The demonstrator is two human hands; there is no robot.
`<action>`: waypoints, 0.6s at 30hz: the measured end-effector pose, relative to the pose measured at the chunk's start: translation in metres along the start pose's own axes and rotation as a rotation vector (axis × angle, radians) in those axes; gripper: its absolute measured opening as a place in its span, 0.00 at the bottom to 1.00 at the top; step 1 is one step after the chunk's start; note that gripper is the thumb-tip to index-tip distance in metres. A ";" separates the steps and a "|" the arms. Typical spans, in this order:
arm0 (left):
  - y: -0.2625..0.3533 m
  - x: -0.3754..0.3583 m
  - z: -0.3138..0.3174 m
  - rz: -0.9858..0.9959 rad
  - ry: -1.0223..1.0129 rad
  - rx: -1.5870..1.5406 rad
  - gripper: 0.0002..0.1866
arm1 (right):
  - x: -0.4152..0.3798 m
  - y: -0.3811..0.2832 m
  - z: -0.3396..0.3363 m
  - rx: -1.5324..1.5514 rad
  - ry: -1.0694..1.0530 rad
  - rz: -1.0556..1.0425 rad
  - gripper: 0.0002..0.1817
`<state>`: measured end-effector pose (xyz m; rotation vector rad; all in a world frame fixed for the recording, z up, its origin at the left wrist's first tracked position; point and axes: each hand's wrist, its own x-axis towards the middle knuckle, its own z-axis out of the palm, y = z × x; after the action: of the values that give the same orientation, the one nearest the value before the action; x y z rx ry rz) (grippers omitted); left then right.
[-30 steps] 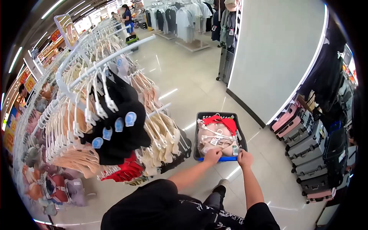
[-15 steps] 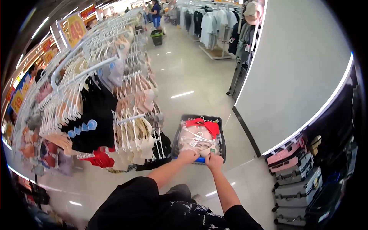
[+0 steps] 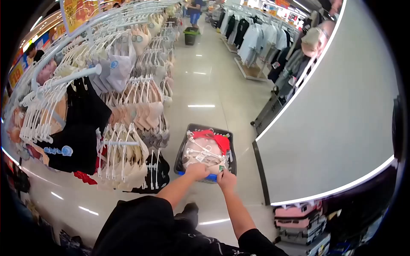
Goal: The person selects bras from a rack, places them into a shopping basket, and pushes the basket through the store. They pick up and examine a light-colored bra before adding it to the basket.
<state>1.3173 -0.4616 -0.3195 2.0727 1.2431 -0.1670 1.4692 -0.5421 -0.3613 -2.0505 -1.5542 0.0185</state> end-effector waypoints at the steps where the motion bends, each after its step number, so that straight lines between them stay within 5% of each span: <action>1: 0.000 0.012 -0.008 -0.018 -0.015 -0.022 0.18 | 0.013 0.004 0.004 0.012 -0.020 -0.024 0.09; 2: -0.002 0.025 -0.004 -0.015 0.136 0.042 0.18 | 0.027 0.009 0.007 0.023 -0.037 -0.050 0.09; 18: -0.033 0.215 -0.096 -0.050 0.174 -0.083 0.20 | 0.236 0.041 0.104 0.032 -0.109 -0.106 0.08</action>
<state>1.3818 -0.2361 -0.3591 2.0202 1.3820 0.0427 1.5475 -0.2951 -0.3925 -1.9686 -1.7155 0.1160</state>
